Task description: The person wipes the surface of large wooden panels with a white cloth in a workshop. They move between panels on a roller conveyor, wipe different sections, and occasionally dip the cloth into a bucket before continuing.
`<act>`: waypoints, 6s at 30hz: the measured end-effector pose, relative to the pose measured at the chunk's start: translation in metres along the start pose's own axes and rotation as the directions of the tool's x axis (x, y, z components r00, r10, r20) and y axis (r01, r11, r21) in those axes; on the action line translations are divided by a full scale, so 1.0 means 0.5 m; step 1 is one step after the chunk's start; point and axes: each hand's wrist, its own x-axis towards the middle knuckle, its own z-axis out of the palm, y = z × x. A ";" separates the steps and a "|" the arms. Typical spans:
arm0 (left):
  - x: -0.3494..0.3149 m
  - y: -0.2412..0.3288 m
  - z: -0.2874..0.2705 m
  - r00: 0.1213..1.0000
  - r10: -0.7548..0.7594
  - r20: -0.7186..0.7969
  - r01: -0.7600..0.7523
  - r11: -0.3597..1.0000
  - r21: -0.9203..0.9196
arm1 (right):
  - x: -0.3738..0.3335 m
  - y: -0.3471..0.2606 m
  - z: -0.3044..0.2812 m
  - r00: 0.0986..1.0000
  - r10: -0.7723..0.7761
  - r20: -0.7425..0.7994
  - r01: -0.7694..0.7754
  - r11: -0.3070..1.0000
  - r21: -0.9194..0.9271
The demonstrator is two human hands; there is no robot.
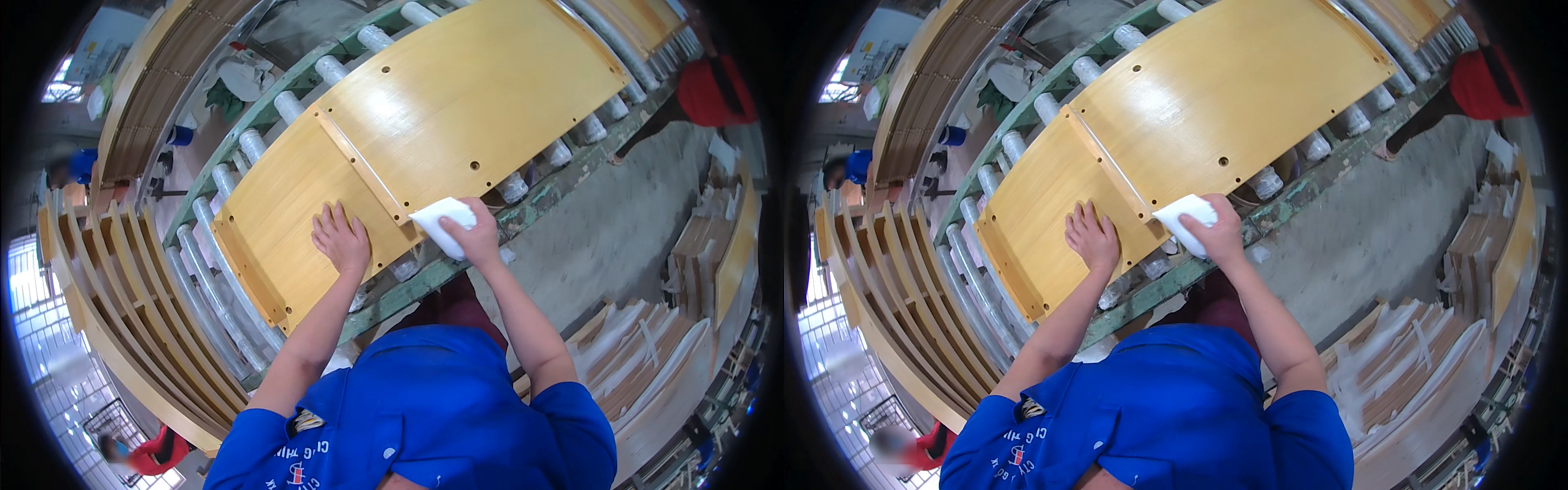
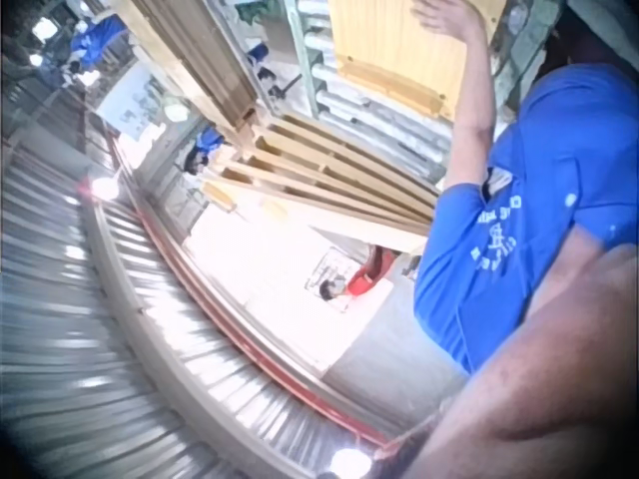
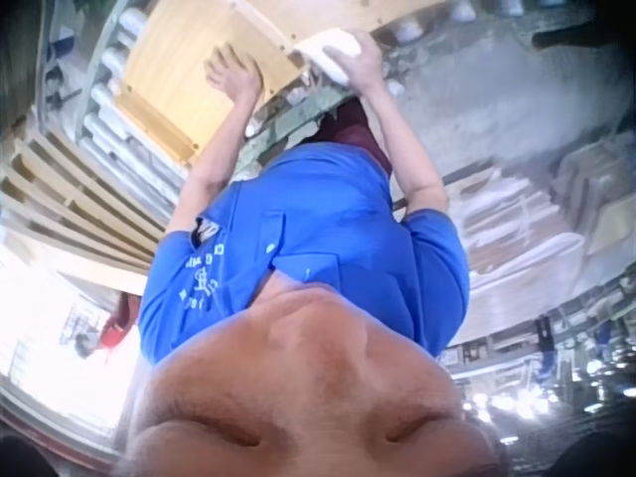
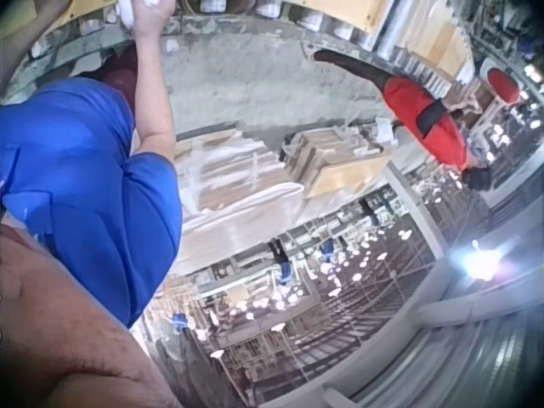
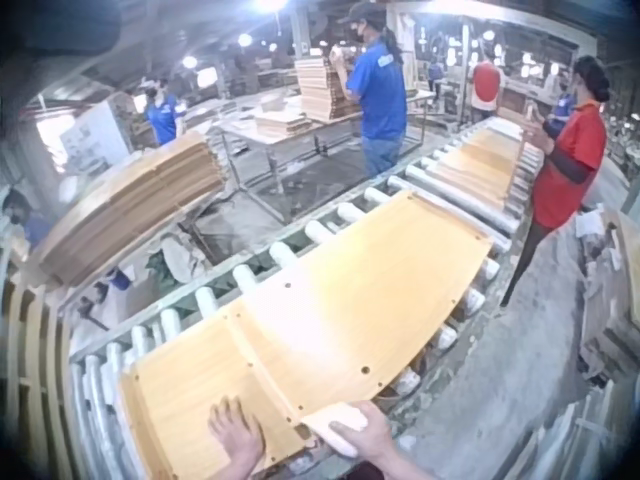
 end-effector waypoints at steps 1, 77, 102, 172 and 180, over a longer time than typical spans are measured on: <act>0.002 -0.002 0.000 1.000 0.002 -0.007 -0.002 1.000 0.010 | 0.017 -0.002 0.002 0.983 0.183 0.012 -0.182 0.959 0.216; -0.020 -0.015 -0.032 0.999 -0.023 0.023 0.027 0.987 -0.160 | 0.108 -0.053 0.010 0.878 -0.059 0.475 0.319 0.812 -0.489; -0.151 -0.284 -0.098 0.975 -0.079 -0.209 -0.022 0.897 -0.442 | -0.042 -0.303 0.659 0.185 0.317 0.930 -0.115 0.947 -0.300; -0.140 -0.312 -0.078 0.994 -0.044 -0.098 0.002 0.919 -0.393 | 0.007 -0.310 1.189 0.179 0.045 0.983 0.977 -0.124 -0.172; -0.144 -0.316 -0.089 0.999 -0.019 -0.034 0.005 0.925 -0.379 | -0.049 -0.311 1.117 0.152 0.096 0.984 0.988 -0.021 -0.151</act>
